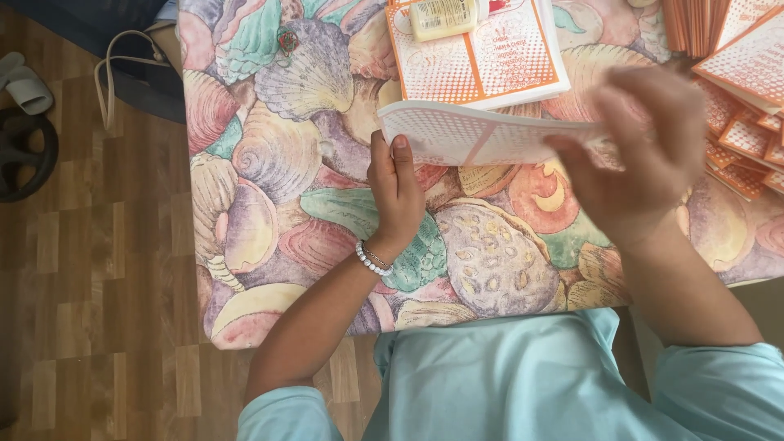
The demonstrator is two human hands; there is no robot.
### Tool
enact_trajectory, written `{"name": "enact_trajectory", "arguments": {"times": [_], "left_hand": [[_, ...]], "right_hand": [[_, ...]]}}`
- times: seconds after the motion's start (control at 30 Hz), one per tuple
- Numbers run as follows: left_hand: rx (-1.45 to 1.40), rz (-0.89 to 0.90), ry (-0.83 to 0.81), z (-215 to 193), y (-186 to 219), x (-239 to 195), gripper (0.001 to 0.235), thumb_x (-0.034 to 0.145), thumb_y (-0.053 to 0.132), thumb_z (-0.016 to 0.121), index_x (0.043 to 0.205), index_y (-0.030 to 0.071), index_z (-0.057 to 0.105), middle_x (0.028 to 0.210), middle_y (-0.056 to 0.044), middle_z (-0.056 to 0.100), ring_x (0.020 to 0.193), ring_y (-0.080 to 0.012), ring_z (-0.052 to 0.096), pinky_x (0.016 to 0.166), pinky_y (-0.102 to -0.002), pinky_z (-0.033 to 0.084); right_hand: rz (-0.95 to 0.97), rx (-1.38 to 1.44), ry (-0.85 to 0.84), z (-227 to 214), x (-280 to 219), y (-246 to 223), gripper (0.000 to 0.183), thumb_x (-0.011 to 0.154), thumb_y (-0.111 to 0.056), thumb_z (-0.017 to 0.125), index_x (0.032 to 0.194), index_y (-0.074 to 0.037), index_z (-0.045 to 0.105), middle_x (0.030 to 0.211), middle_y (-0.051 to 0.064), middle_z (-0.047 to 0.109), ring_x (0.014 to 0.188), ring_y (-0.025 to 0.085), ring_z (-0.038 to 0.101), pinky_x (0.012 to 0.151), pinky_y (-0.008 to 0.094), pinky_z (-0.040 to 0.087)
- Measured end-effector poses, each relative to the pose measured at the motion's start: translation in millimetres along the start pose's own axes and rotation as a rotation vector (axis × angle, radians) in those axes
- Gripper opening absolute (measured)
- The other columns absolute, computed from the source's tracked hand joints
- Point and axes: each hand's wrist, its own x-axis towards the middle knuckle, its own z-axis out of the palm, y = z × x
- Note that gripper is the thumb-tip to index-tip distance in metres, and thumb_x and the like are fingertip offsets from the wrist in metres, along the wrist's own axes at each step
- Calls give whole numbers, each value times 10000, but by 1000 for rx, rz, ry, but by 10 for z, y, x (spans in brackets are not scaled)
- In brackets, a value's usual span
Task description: Folding flat paper bags along pre-scored lines and stacking them on a table.
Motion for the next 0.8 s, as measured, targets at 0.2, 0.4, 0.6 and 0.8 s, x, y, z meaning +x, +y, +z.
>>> {"name": "enact_trajectory", "arguments": {"times": [0.2,0.4,0.6,0.8], "left_hand": [[-43,29,23,9,-3,-19,246,1109,300,369,937,134,430,716,56,387,623,-55,313,574,-269,280],[-101,45,3,-7,24,-46,247,1107,257,373,888,144,394,681,63,360,574,-45,280,529,-249,234],[-174,-341,-290,-348,750,-414,311,1092,255,431,810,176,329,695,86,246,611,-42,225,573,-271,234],[133,-122,-317,-517,415,-187,438,1049,352,492,1351,36,499,1197,-114,657,1043,-194,665,864,-267,595]], "right_hand": [[-48,-286,-284,242,273,-232,335,1179,-345,616,1313,-45,679,1172,124,651,889,306,623,752,398,473],[-2,-267,-387,282,295,-147,128,1192,-157,733,1066,-142,743,901,19,578,774,215,571,630,333,448],[194,74,-603,-173,481,-104,88,1119,-71,726,1046,-60,774,926,53,668,724,271,620,560,392,440],[469,224,-1082,323,225,327,180,956,-167,610,974,-136,786,956,25,794,882,284,716,797,427,516]]}}
